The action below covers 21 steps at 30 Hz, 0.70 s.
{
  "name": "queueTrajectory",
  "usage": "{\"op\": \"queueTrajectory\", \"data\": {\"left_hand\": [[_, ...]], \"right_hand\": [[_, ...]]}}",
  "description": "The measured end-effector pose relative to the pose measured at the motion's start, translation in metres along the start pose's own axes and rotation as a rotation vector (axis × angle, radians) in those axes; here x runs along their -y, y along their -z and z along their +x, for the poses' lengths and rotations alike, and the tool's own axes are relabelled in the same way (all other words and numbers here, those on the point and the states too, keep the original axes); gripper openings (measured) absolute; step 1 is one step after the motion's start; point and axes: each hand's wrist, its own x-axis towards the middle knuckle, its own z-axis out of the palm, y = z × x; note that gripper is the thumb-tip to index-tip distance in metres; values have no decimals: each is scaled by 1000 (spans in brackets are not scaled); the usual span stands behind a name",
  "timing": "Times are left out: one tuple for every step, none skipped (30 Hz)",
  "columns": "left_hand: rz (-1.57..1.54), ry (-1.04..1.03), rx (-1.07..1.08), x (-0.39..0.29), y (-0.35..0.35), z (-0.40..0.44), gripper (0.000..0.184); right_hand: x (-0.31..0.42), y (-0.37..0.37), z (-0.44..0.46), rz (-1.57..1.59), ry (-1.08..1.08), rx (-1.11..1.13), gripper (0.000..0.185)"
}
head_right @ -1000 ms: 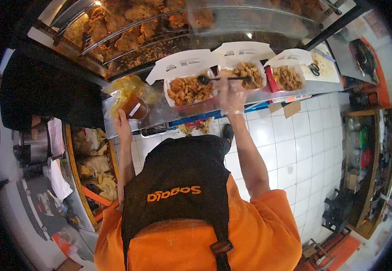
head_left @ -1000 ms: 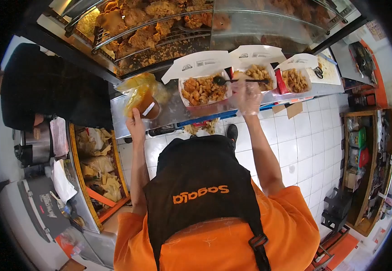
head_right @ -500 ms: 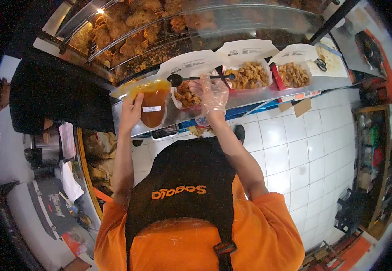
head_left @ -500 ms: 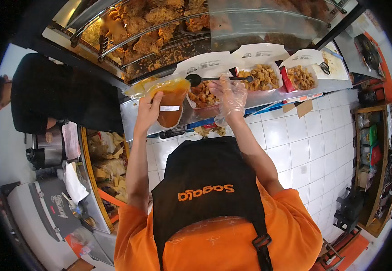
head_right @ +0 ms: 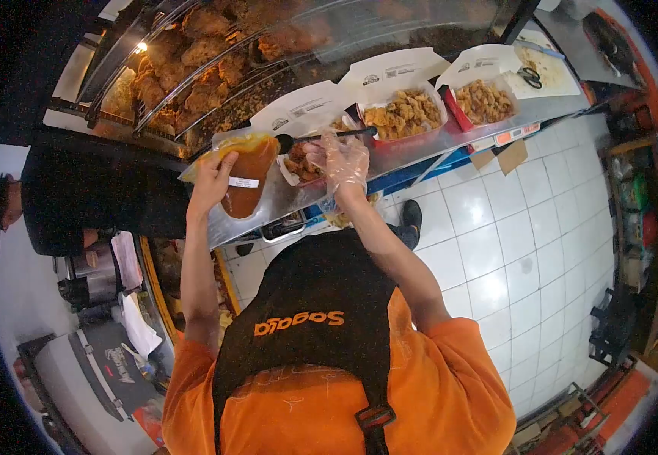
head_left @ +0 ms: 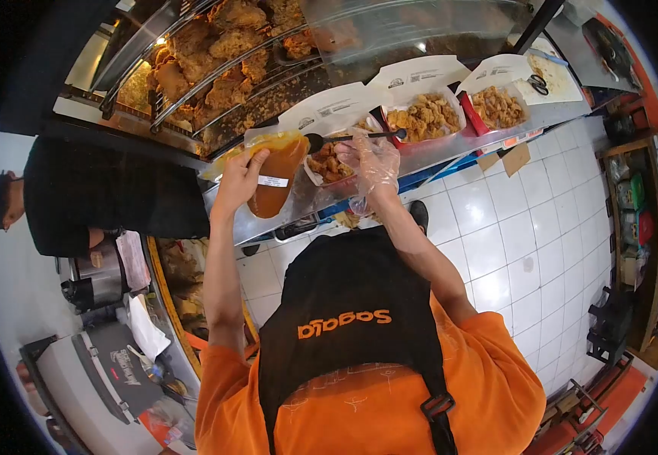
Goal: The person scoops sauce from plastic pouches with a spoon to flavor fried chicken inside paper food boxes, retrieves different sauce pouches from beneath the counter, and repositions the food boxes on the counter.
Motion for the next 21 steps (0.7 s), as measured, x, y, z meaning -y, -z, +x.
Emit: {"op": "queueTrajectory", "data": {"left_hand": [[5,2,11,1,-1,0,36],[7,-16,17,2,-1,1,36],[9,-33,22,0,-1,1,37],[12,-50,27,-2,-1,2,37],[31,-25,48,-2,0,3,37],[50,0,69,-3,1,3,37],[68,25,90,-5,2,4,37],[58,10,89,-7,2,5,37],[48,-4,90,-14,3,5,38],[37,-18,91,-17,2,6,38],[55,-11,101,-16,2,6,38],[73,-4,110,-14,2,6,38],[92,3,120,-12,2,7,39],[93,0,126,-11,2,7,39],[93,-2,131,-11,2,8,39],[94,-5,136,-10,1,8,39],[87,5,138,-8,0,9,39],[81,16,141,-6,0,9,39],[74,27,143,-5,-1,9,39],[63,19,139,-4,-1,9,39],[52,10,136,-5,-2,8,39]], "right_hand": [[-2,2,1,5,2,-1,29],[-4,4,3,8,3,0,28],[-6,5,5,16,-2,-6,28],[-7,6,6,24,-7,-12,28],[-8,7,7,32,-13,-18,28],[-8,7,7,30,-14,-17,28],[-7,8,7,29,-16,-17,28],[-7,9,7,28,-18,-17,28],[-6,10,7,27,-28,-22,28],[-6,11,7,27,-38,-29,28],[-6,12,6,26,-47,-35,27],[-5,12,6,31,-41,-39,27],[-4,11,5,37,-35,-43,27],[-4,11,5,42,-30,-47,27],[-3,10,5,51,-21,-58,25],[-2,9,5,60,-12,-69,24],[-1,8,6,68,-3,-80,24],[-2,11,7,58,-10,-70,25],[-4,14,10,48,-18,-60,26],[-5,16,11,38,-25,-51,27],[-4,16,11,37,-28,-57,27]]}}
